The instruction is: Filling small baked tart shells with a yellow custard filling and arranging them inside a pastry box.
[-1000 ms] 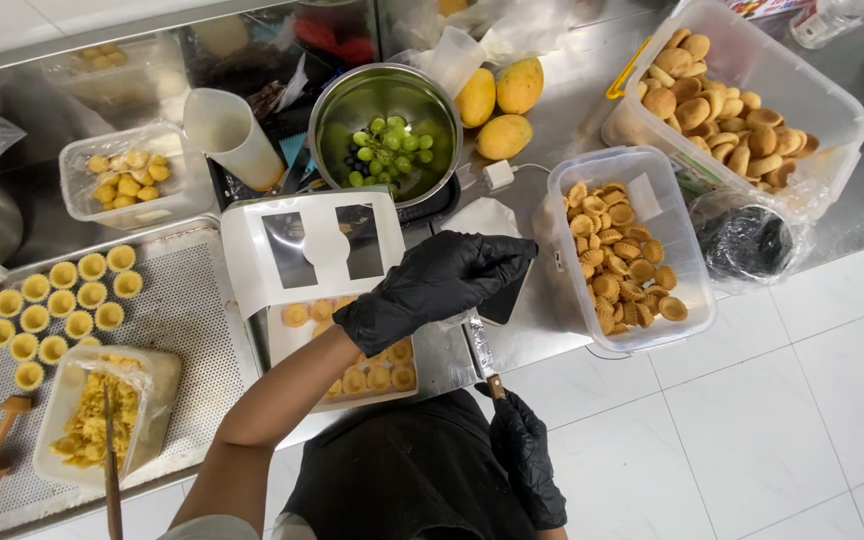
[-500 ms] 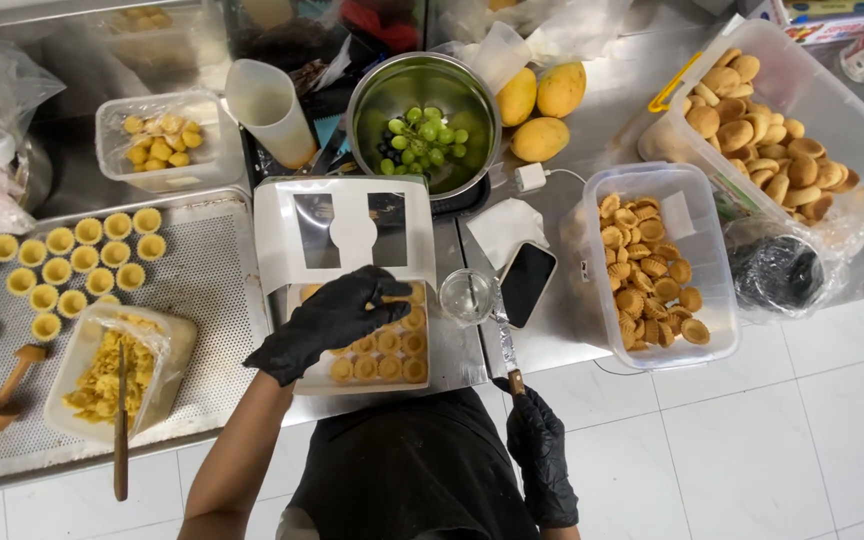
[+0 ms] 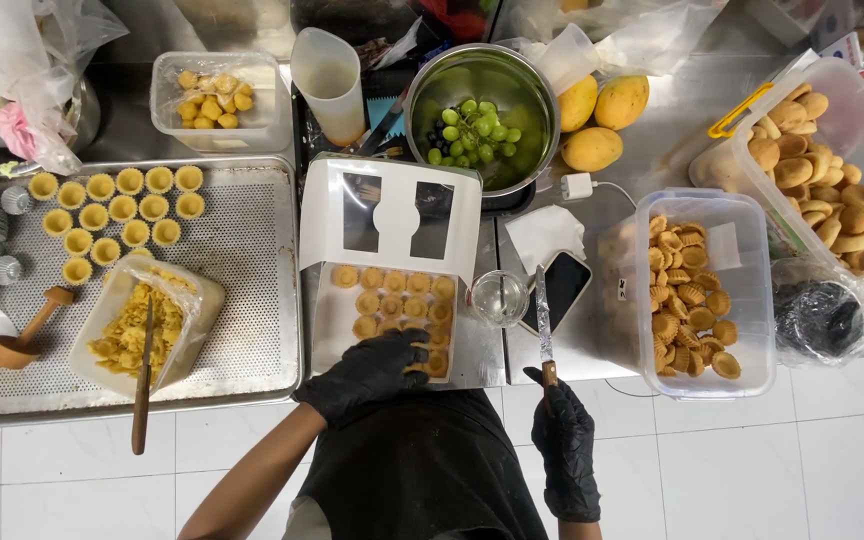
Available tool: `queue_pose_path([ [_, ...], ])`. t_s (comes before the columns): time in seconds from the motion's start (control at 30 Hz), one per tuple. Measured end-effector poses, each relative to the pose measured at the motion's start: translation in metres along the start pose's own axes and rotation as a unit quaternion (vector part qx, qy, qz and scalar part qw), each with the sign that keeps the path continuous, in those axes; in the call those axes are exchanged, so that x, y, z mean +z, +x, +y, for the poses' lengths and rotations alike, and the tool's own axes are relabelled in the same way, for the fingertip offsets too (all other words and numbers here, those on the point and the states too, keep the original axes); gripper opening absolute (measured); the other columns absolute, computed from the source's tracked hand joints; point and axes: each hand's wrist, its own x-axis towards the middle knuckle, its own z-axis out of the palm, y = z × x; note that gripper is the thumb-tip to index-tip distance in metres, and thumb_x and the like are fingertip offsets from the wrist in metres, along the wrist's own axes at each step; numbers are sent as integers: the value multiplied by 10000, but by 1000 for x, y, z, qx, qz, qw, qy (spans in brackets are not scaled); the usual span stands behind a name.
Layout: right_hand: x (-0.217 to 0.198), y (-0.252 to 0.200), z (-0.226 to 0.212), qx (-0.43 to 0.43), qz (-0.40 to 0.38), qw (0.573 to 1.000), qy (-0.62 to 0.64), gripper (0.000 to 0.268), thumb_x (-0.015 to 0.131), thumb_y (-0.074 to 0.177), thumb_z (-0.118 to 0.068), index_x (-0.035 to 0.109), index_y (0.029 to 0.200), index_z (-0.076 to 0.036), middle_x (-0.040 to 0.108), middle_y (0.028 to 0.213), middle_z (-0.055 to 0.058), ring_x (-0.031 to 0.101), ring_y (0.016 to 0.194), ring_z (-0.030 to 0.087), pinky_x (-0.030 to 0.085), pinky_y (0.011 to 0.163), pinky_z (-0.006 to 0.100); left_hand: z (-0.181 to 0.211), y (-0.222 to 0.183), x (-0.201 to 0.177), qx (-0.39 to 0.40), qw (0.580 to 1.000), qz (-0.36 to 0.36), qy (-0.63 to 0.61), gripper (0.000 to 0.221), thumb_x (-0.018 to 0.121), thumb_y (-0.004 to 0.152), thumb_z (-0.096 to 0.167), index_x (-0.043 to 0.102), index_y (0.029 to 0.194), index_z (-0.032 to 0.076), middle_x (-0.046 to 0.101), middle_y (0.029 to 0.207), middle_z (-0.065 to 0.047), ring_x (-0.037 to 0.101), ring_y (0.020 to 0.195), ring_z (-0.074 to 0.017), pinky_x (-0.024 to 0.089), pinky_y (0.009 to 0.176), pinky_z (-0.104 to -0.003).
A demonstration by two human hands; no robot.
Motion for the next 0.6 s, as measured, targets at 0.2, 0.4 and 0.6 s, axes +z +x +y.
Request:
queue_pose_path([
  [0.2, -7, 6, 15, -2, -3, 1000, 26, 462, 528, 1031, -248, 635, 1311, 103, 394, 553, -55, 316, 425, 40, 219, 391, 222, -24, 5, 50, 31, 997, -46, 46, 420, 635, 931, 385, 677, 1234, 97, 483, 1527, -62, 491, 1342, -330, 451, 1049, -489],
  [0.4, -2, -3, 6, 5, 6, 1000, 23, 458, 518, 1026, -256, 646, 1305, 84, 368, 533, -57, 300, 402, 46, 215, 376, 231, -32, -1, 30, -23, 996, -27, 78, 436, 679, 893, 382, 684, 1252, 135, 416, 1554, -108, 455, 1353, -374, 443, 1046, -518],
  [0.6, -4, -1, 13, 5, 6, 999, 32, 453, 516, 1026, -246, 652, 1300, 88, 374, 537, -56, 310, 408, 50, 220, 383, 229, -29, -2, 10, -51, 992, -25, 108, 500, 694, 878, 370, 623, 1325, 160, 381, 1587, -117, 480, 1323, -374, 485, 1005, -496],
])
